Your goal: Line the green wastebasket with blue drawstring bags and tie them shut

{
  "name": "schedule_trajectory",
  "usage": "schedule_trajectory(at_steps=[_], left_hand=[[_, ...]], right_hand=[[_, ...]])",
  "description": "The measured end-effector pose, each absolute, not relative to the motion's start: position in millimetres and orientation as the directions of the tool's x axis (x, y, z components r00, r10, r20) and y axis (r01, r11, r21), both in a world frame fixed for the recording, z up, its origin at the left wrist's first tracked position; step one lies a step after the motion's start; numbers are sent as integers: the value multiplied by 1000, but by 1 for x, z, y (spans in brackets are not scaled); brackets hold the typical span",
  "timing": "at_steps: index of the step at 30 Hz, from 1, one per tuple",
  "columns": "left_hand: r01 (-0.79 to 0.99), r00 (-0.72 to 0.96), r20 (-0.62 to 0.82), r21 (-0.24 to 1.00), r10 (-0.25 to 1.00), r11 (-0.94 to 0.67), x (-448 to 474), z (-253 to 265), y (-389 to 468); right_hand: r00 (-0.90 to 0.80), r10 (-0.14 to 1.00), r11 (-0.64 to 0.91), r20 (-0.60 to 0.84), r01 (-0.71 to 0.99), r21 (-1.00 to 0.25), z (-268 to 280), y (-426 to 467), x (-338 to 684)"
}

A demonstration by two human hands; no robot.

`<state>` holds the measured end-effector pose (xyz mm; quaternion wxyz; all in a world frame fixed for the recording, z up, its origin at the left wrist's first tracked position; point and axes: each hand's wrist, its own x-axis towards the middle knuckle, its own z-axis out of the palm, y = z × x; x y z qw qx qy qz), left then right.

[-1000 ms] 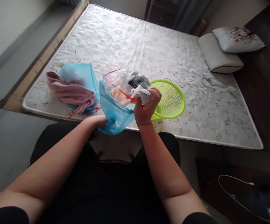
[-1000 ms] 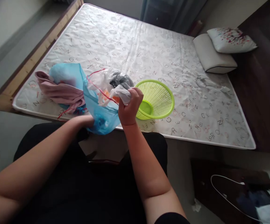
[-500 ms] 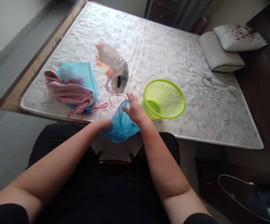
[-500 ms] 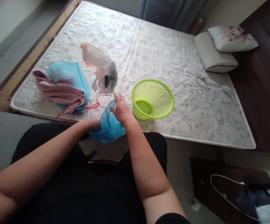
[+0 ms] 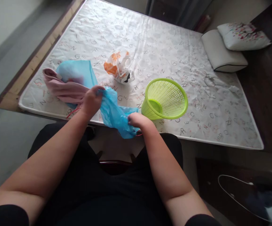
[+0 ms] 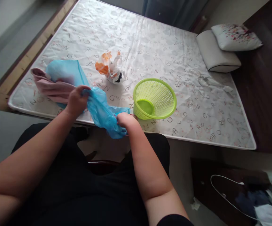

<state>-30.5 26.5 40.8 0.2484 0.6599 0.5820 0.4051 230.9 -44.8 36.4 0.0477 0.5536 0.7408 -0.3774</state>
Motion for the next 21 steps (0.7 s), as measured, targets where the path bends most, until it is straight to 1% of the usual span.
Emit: schedule_trajectory(at_steps=[1, 2, 3, 4, 5, 6, 7, 8, 9, 10, 12, 14, 15, 16, 17, 18, 20, 21], left_hand=[[544, -67, 285, 814, 956, -205, -34, 45, 29], [518, -115, 319, 827, 941, -217, -36, 47, 30], [498, -148, 350, 834, 925, -236, -36, 48, 30], [490, -140, 373, 831, 917, -263, -34, 48, 28], [495, -85, 384, 817, 919, -296, -30, 47, 26], [502, 12, 380, 798, 925, -334, -24, 46, 21], [503, 129, 359, 780, 924, -373, -17, 45, 16], [496, 246, 323, 768, 914, -405, -9, 45, 10], [484, 341, 282, 765, 897, -424, -3, 46, 4], [474, 408, 241, 768, 881, -430, 3, 49, -2], [467, 485, 148, 789, 862, -398, 8, 57, -9], [471, 519, 36, 821, 854, -321, 3, 65, -7], [479, 516, -15, 834, 857, -274, -4, 68, -2], [499, 489, -57, 837, 871, -225, -14, 69, 6], [527, 440, -84, 831, 894, -181, -26, 68, 15], [569, 356, -89, 811, 930, -140, -41, 65, 25], [680, 166, -116, 732, 979, -29, -74, 53, 44], [714, 105, -134, 700, 985, 19, -90, 46, 52]], right_hand=[[-357, 784, 99, -508, 879, -466, 38, -46, 231], [-329, 803, 98, -497, 895, -435, 41, -47, 230], [-299, 846, 98, -442, 901, -423, 45, -49, 226], [-274, 895, 104, -352, 896, -432, 49, -51, 221], [-256, 937, 124, -238, 879, -460, 52, -53, 215], [-249, 961, 158, -120, 851, -501, 54, -54, 207], [-252, 967, 197, -25, 813, -548, 54, -55, 200], [-258, 966, 223, 26, 772, -595, 54, -55, 194], [-265, 963, 227, 39, 732, -642, 52, -54, 189], [-280, 960, 215, 18, 693, -689, 50, -53, 186], [-342, 937, 176, -63, 623, -762, 45, -47, 187], [-400, 906, 141, -141, 599, -788, 40, -41, 195], [-387, 906, 113, -169, 607, -786, 39, -38, 200], [-330, 926, 66, -185, 622, -781, 38, -35, 205], [-226, 957, 3, -180, 631, -776, 37, -33, 208], [-97, 984, -56, -149, 630, -775, 36, -30, 211], [144, 990, -96, -5, 627, -773, 35, -27, 214], [217, 973, -79, 83, 644, -761, 35, -26, 214]])
